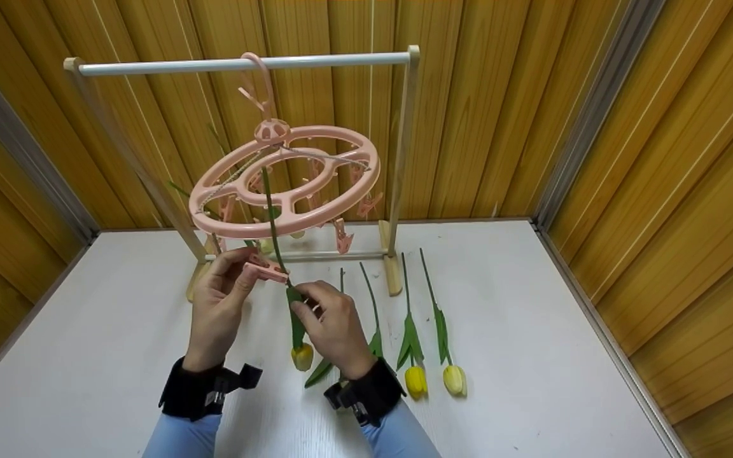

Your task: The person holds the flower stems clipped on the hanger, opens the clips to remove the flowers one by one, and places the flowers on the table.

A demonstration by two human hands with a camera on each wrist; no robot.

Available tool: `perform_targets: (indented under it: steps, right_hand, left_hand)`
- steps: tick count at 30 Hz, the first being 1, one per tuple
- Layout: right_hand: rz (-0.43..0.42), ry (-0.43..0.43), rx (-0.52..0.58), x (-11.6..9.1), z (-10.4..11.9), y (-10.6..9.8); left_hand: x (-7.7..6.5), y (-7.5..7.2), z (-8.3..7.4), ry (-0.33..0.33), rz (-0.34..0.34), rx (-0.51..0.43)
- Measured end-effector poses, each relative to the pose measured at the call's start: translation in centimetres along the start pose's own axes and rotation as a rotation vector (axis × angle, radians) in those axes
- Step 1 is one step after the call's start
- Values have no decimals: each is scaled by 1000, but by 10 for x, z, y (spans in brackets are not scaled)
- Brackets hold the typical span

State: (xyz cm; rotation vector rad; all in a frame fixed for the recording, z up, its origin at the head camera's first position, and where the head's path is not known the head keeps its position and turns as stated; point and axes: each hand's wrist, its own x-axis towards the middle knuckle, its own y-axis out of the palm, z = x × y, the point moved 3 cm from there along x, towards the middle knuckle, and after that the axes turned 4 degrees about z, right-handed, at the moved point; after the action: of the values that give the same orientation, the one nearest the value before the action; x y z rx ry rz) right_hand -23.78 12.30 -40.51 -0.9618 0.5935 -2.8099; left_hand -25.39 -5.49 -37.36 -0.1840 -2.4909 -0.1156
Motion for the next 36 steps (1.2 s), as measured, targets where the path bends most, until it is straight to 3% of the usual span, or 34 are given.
perform_targets:
  steps: [36]
  right_hand:
    - [5,41,20,1,3,-1]
  left_hand:
    - [-3,1,1,-85,-99,-66]
